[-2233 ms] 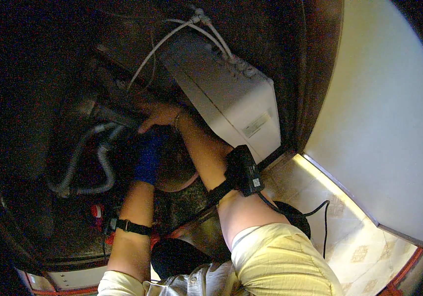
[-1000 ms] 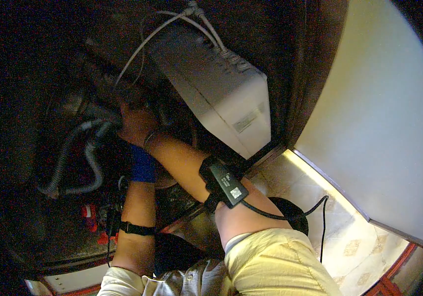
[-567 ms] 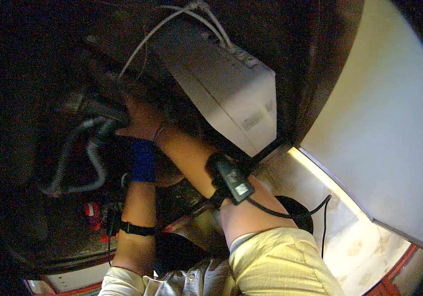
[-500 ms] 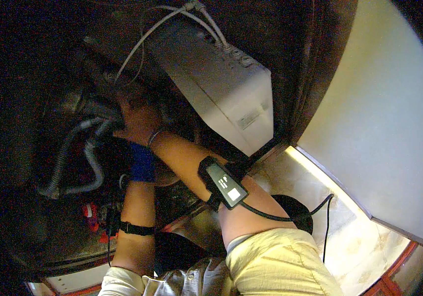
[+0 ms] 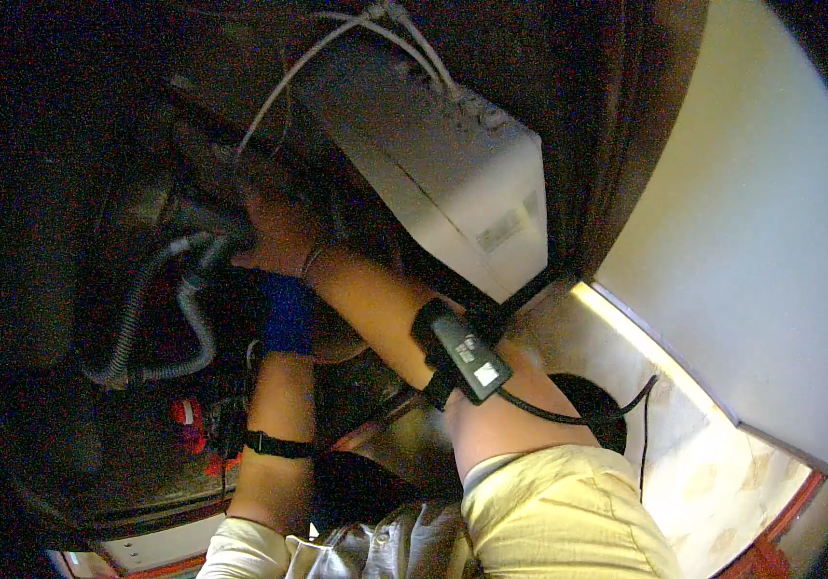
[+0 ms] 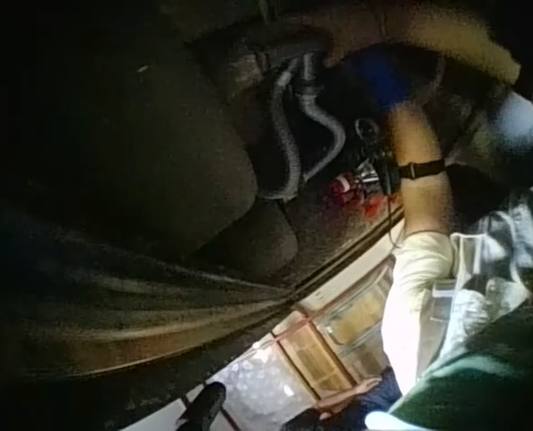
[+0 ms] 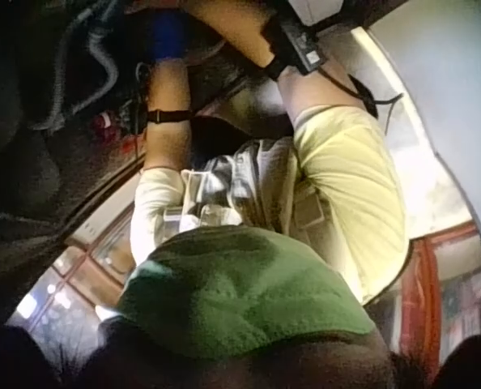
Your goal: Removing and inspecting the drain pipe and trap from under a kitchen sink.
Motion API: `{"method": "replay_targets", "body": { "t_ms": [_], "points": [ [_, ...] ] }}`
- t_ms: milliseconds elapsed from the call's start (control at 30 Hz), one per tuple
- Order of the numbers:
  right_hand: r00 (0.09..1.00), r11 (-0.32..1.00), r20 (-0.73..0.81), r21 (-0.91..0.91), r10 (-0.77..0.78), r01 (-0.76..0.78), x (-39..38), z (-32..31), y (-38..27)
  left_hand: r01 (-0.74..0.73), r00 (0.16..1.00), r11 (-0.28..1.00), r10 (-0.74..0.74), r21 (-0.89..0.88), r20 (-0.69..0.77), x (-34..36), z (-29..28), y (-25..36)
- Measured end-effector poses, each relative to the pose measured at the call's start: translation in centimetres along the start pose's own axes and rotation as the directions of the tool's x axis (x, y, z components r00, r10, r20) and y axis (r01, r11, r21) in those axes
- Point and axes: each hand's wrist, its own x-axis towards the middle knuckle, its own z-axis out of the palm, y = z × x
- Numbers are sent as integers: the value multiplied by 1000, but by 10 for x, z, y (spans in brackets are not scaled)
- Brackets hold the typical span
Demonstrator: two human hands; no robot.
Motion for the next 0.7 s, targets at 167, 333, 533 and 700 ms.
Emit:
{"method": "replay_targets", "body": {
  "t_ms": [167,333,533,700],
  "points": [
    [969,913,-176,-339,175,-226,-4,9,-2,-24,1000,996,25,-86,12,-29,14,6],
    [949,993,296,21,108,-120,16,-3,14,-52,998,990,46,-131,-45,-26,-1,22],
    [997,980,8,184,-74,72,7,1,32,6,999,984,-12,-179,-30,-45,-1,30],
    [977,981,-125,-74,171,-181,-3,11,2,144,990,964,-143,-223,22,-49,-6,32]
  ]
}}
